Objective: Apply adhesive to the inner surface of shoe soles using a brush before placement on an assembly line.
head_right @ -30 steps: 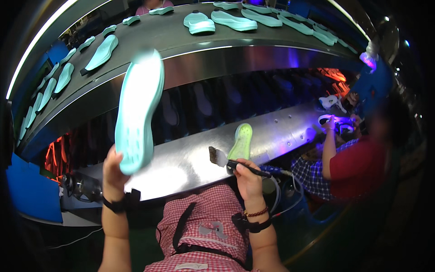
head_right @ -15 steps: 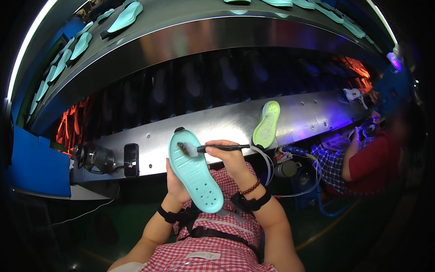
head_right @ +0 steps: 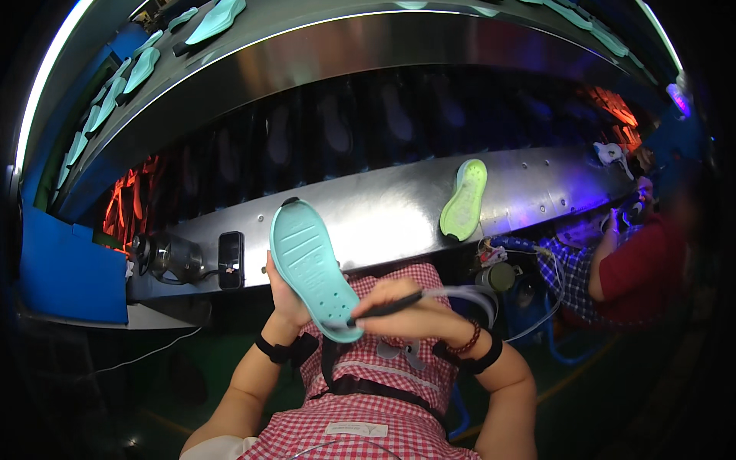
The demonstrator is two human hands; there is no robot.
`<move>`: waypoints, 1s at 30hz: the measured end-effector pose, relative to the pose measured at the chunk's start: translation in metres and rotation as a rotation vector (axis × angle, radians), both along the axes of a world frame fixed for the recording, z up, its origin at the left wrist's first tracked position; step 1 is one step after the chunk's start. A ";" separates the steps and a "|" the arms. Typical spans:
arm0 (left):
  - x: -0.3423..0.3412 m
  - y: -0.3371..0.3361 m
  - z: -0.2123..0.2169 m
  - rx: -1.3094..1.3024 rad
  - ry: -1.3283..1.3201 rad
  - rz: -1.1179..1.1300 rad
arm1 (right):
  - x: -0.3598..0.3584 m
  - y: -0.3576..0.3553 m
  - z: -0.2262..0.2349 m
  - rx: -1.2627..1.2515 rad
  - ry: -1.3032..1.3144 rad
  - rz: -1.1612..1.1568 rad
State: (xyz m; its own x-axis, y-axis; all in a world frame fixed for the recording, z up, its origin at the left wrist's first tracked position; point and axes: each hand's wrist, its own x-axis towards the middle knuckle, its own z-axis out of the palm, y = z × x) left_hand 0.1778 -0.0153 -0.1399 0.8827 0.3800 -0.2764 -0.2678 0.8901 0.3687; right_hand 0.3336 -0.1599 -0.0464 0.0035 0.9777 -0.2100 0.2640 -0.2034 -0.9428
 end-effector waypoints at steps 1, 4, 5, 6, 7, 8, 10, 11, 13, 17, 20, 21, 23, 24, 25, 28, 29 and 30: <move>0.002 -0.006 0.007 -0.030 0.008 -0.025 | 0.000 0.004 0.000 0.071 0.203 -0.170; 0.007 -0.023 0.012 -0.207 -0.078 -0.055 | 0.001 0.025 0.006 0.238 0.225 -0.510; 0.012 -0.025 0.025 -0.197 -0.022 -0.040 | -0.002 0.030 0.007 0.135 0.328 -0.516; 0.016 -0.026 0.038 -0.187 0.035 -0.025 | -0.008 0.030 0.006 0.110 0.233 -0.441; 0.015 -0.024 0.036 -0.198 -0.053 -0.008 | -0.011 0.026 0.009 0.152 0.191 -0.341; 0.011 -0.021 0.032 -0.209 -0.139 0.015 | -0.013 0.023 0.013 0.193 0.153 -0.235; 0.008 -0.013 0.028 -0.034 -0.091 -0.058 | -0.011 0.018 0.017 0.196 0.377 -0.165; 0.009 -0.015 0.034 -0.065 0.017 0.020 | -0.011 0.018 0.017 0.159 0.460 -0.308; 0.014 -0.021 0.047 -0.093 0.195 0.180 | -0.009 0.022 0.009 0.132 0.389 -0.515; 0.014 -0.007 0.041 0.127 0.106 0.274 | -0.009 0.015 0.016 0.235 0.163 -0.093; 0.017 -0.005 0.049 0.049 0.152 0.494 | -0.009 0.010 0.018 0.236 0.440 -0.271; 0.018 -0.004 0.047 0.047 0.151 0.501 | -0.005 0.013 0.015 0.194 0.232 -0.344; 0.015 0.001 0.049 0.107 0.117 0.517 | -0.008 0.013 0.010 0.244 0.160 -0.230; 0.014 0.005 0.051 0.170 0.078 0.531 | -0.011 0.011 0.010 0.338 0.109 -0.122; 0.012 0.008 0.056 0.136 0.048 0.512 | -0.009 0.010 0.017 0.386 0.147 -0.058; 0.009 0.015 0.061 0.193 0.055 0.520 | -0.005 0.000 0.007 0.380 0.420 -0.154; 0.012 0.015 0.064 0.192 0.056 0.520 | -0.003 0.002 0.011 0.283 0.415 -0.312; 0.015 0.015 0.068 0.186 0.110 0.564 | -0.002 0.004 0.006 0.195 0.267 -0.371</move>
State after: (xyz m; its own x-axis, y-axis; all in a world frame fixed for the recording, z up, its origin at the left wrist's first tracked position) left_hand 0.1925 -0.0003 -0.0723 0.5005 0.8322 -0.2388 -0.6312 0.5395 0.5572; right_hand 0.3313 -0.1558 -0.0400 0.3296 0.9420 -0.0639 -0.0488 -0.0506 -0.9975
